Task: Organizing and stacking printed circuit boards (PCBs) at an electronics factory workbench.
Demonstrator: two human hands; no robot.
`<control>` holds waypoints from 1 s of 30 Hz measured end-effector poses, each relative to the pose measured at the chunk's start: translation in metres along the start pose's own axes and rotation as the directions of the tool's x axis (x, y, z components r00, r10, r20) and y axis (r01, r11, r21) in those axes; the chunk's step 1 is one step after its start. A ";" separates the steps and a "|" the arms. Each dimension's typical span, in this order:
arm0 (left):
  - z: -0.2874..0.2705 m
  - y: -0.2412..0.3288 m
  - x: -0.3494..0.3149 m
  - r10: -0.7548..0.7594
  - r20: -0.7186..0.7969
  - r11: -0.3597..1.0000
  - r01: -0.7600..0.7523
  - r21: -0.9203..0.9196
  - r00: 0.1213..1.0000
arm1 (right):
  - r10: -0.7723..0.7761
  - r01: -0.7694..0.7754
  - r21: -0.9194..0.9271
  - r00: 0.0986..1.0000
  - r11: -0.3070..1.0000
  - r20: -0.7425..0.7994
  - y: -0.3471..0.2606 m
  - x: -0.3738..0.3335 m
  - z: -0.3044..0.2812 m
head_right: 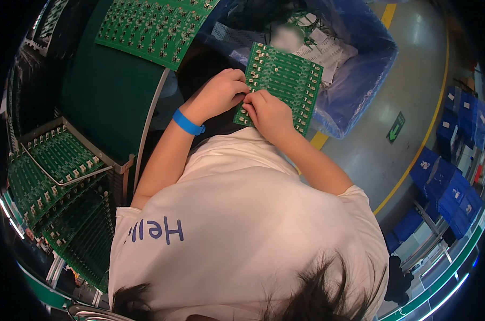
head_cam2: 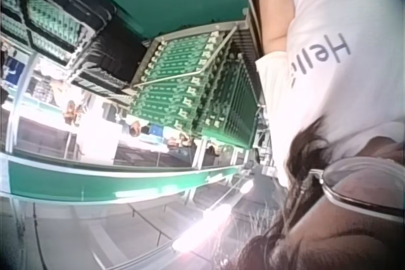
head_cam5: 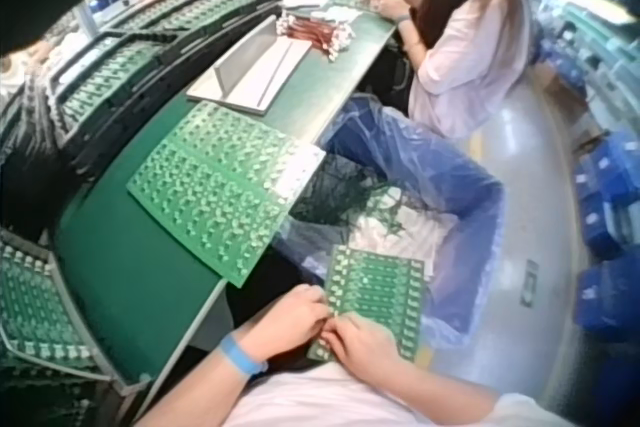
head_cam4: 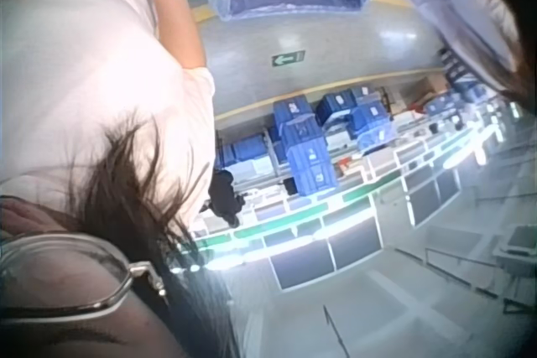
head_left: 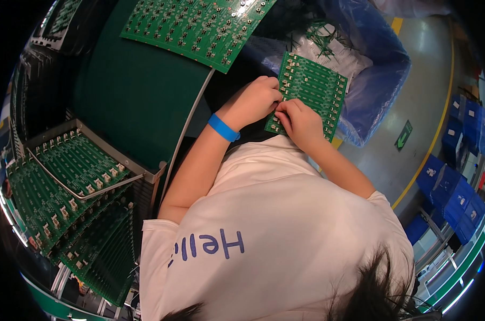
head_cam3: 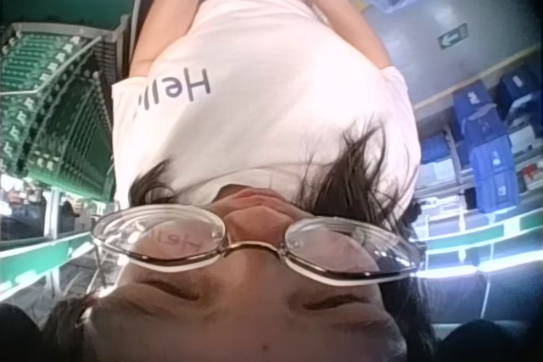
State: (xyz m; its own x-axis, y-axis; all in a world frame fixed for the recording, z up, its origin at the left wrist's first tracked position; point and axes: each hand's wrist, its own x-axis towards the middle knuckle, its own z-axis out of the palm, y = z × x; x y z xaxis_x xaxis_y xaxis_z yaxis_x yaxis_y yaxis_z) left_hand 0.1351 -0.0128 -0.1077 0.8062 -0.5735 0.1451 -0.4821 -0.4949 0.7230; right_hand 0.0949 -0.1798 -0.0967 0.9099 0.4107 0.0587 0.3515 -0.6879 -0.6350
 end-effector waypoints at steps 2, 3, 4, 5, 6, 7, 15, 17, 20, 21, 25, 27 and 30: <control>0.002 0.000 -0.001 -0.016 -0.002 1.000 0.016 -0.005 1.000 | -0.037 0.037 -0.002 0.999 0.999 -0.011 0.001 0.000 0.000; 0.003 0.001 -0.001 -0.034 -0.002 0.999 0.034 -0.011 0.999 | 0.005 -0.003 0.039 0.999 0.999 -0.042 0.001 0.001 -0.001; 0.002 0.002 0.000 -0.031 -0.004 0.999 0.031 -0.010 1.000 | 0.046 -0.040 0.082 0.996 0.996 -0.071 0.001 0.002 -0.001; 0.002 0.003 0.000 -0.033 -0.003 0.999 0.033 0.001 0.999 | 0.044 -0.038 0.079 0.996 0.996 -0.074 0.000 0.003 -0.003; 0.002 0.003 0.000 -0.036 -0.002 0.999 0.036 0.011 0.999 | 0.060 -0.053 0.076 0.994 0.996 -0.089 -0.001 0.006 -0.009; 0.001 0.004 0.001 -0.032 -0.003 0.999 0.032 0.012 0.999 | 0.075 -0.068 0.072 0.992 0.995 -0.103 -0.002 0.008 -0.013; 0.007 0.010 -0.005 -0.063 -0.043 0.995 0.066 0.080 0.997 | 0.429 -0.484 -0.271 0.871 0.832 -0.238 0.052 0.018 -0.065; 0.008 0.011 -0.005 -0.058 -0.034 0.994 0.061 0.086 0.998 | 0.705 -0.678 -0.253 0.709 0.690 0.022 0.058 0.012 -0.074; 0.009 0.012 -0.004 -0.045 -0.028 0.995 0.047 0.084 0.999 | 0.691 -0.688 0.286 0.715 0.666 0.111 0.088 -0.012 -0.055; 0.009 0.012 -0.004 -0.036 -0.031 0.996 0.038 0.076 0.999 | 0.686 -0.669 0.393 0.718 0.631 0.122 0.098 -0.017 -0.048; 0.010 0.012 -0.006 -0.029 -0.047 1.000 0.029 0.011 0.998 | 0.729 -0.731 0.576 0.610 0.366 0.312 0.091 -0.009 -0.051; 0.011 0.014 -0.007 -0.057 -0.059 0.998 0.056 -0.011 0.997 | 0.732 -0.742 0.589 0.589 0.321 0.342 0.080 -0.002 -0.058; 0.015 0.019 -0.006 -0.097 -0.057 0.995 0.098 0.015 0.994 | 0.729 -0.744 0.603 0.579 0.289 0.364 0.079 -0.001 -0.061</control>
State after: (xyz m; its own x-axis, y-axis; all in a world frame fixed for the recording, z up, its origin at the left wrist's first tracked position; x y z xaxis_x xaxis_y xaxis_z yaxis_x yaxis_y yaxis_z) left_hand 0.1160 -0.0282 -0.1052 0.8673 -0.4847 0.1130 -0.4063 -0.5584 0.7232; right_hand 0.1351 -0.2712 -0.1001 0.7029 -0.0459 -0.7099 -0.7079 -0.1437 -0.6916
